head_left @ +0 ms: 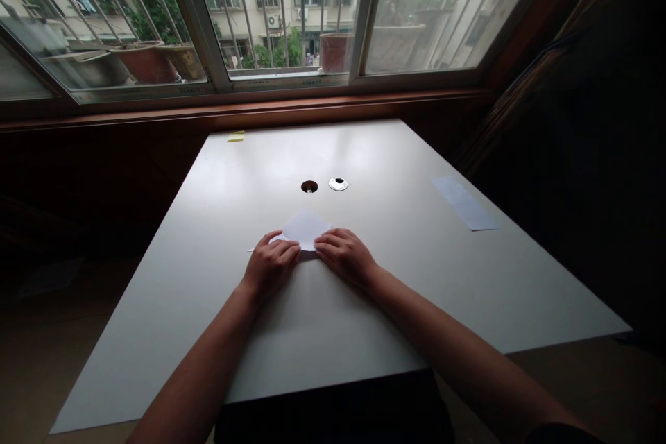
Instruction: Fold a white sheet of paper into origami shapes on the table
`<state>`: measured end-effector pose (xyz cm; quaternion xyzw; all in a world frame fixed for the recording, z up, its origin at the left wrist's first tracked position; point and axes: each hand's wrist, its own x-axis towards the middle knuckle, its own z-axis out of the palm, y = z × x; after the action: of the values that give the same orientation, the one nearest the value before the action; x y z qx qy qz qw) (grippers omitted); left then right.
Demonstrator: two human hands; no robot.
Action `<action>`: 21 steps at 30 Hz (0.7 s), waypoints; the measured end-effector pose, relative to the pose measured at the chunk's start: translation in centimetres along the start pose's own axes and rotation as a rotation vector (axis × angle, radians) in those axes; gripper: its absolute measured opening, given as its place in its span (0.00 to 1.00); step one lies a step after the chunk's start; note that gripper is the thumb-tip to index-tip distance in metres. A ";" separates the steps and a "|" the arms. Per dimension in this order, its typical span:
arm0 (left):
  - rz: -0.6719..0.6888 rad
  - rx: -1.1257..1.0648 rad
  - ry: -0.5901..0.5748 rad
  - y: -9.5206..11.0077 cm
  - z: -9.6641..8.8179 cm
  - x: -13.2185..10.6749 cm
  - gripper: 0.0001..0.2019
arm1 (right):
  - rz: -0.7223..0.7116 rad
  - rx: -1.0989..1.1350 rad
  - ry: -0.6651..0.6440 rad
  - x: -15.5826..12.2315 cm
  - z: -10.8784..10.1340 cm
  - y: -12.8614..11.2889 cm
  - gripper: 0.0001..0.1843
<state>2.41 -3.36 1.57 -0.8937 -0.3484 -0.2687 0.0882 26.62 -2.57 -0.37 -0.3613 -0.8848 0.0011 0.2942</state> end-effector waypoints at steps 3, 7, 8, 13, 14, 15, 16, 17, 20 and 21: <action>0.016 -0.002 0.017 -0.1 -0.1 -0.1 0.08 | -0.047 -0.052 0.023 0.2 -0.2 -0.2 0.07; 0.045 -0.008 0.049 0.0 -0.2 0.0 0.08 | -0.101 -0.114 0.053 0.4 -0.7 -0.4 0.06; 0.052 -0.009 0.057 0.1 -0.2 0.0 0.09 | -0.113 -0.125 0.058 0.5 -0.8 -0.5 0.06; 0.065 -0.003 0.107 0.6 -0.6 0.2 0.09 | -0.150 -0.166 0.089 0.9 -1.2 -1.7 0.07; 0.069 -0.002 0.114 0.7 -0.7 0.2 0.10 | -0.152 -0.171 0.091 1.0 -1.3 -2.0 0.07; 0.073 -0.001 0.121 0.8 -0.8 0.2 0.11 | -0.156 -0.174 0.092 1.1 -1.4 -2.3 0.08; 0.077 0.000 0.130 0.9 -0.9 0.2 0.12 | -0.161 -0.175 0.093 1.2 -1.5 -2.5 0.08; 0.081 0.001 0.139 1.0 -1.0 0.2 0.13 | -0.169 -0.176 0.094 1.3 -1.5 -2.7 0.09; 0.089 0.006 0.162 1.2 -1.2 0.2 0.14 | -0.197 -0.170 0.108 1.5 -1.7 -3.0 0.10; 0.091 0.006 0.166 1.2 -1.2 0.2 0.14 | -0.205 -0.168 0.113 1.5 -1.7 -3.0 0.10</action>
<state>2.80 -4.57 2.74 -0.8829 -0.2997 -0.3367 0.1318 24.77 -4.15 2.46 -0.2920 -0.8960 -0.1234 0.3110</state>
